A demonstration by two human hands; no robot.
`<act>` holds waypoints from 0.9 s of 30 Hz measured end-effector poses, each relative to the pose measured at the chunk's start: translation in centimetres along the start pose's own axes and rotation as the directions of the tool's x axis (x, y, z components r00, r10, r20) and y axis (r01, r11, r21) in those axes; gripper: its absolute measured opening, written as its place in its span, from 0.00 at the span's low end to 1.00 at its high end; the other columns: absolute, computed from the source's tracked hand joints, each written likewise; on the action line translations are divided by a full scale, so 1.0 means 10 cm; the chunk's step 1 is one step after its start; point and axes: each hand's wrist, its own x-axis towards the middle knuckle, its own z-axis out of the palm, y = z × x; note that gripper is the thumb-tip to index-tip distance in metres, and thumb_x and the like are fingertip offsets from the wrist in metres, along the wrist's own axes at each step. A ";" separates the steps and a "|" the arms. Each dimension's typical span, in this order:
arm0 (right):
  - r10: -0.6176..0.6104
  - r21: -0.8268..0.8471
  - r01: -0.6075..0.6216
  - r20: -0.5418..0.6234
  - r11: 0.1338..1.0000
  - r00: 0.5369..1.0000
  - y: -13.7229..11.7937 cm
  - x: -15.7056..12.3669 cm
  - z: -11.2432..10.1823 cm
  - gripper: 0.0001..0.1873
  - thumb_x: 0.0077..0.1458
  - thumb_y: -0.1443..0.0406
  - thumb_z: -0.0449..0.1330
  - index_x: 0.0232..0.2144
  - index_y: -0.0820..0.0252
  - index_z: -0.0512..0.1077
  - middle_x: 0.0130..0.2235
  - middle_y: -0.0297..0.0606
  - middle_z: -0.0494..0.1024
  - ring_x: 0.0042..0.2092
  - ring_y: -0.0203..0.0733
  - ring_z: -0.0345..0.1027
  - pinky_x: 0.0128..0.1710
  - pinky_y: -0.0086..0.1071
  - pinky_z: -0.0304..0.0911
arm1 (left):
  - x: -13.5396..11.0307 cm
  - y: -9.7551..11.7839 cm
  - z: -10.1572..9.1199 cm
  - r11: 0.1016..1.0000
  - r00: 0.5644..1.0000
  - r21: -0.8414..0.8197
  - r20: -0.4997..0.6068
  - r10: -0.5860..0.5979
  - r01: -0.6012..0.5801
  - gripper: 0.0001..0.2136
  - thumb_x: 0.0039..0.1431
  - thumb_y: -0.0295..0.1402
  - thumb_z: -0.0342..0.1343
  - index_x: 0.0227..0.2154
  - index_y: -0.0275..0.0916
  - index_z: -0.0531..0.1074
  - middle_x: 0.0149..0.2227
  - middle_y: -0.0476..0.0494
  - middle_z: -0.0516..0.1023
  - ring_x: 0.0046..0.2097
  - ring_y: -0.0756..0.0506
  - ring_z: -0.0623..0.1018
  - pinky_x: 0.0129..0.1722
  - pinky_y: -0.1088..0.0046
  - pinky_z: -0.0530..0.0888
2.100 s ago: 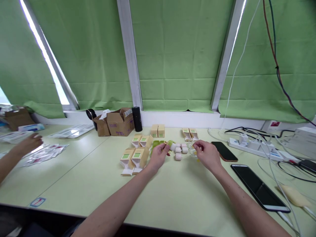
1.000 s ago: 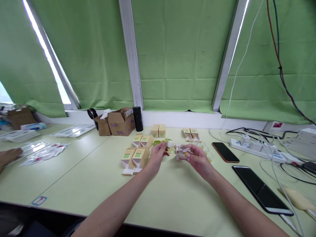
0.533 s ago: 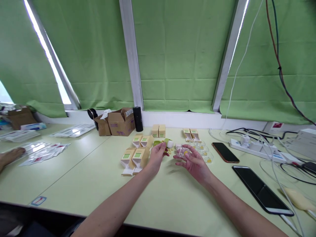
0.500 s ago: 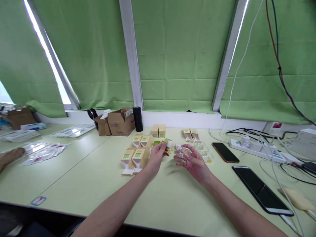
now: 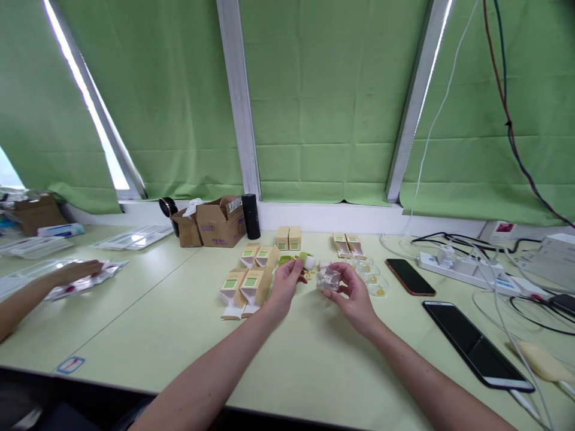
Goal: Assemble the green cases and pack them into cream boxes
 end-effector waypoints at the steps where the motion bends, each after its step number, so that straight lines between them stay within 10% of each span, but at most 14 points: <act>1: -0.013 -0.056 0.013 -0.002 0.998 1.000 -0.01 -0.01 0.00 0.23 0.49 0.63 0.73 0.48 0.49 0.74 0.49 0.38 0.78 0.42 0.44 0.70 0.38 0.35 0.68 | 0.00 0.00 0.00 1.000 1.000 0.003 -0.001 0.003 -0.003 0.27 0.50 0.60 0.69 0.31 0.35 0.78 0.30 0.47 0.75 0.31 0.50 0.71 0.32 0.74 0.73; 11: -0.062 -0.201 0.064 0.017 0.978 0.998 0.02 -0.01 0.01 0.24 0.44 0.70 0.64 0.46 0.49 0.78 0.55 0.41 0.73 0.49 0.48 0.70 0.40 0.36 0.68 | 0.01 -0.01 -0.01 0.999 0.999 0.024 0.014 0.033 -0.034 0.27 0.51 0.59 0.68 0.30 0.36 0.76 0.29 0.48 0.73 0.32 0.50 0.70 0.33 0.74 0.71; 27: 0.138 0.164 -0.142 0.034 0.976 0.990 0.09 0.07 0.06 0.32 0.44 0.50 0.77 0.46 0.54 0.70 0.35 0.36 0.80 0.28 0.39 0.72 0.22 0.30 0.68 | -0.01 0.01 0.01 0.991 0.997 0.108 0.032 0.072 -0.075 0.27 0.52 0.60 0.67 0.28 0.36 0.76 0.28 0.48 0.73 0.31 0.49 0.71 0.32 0.73 0.72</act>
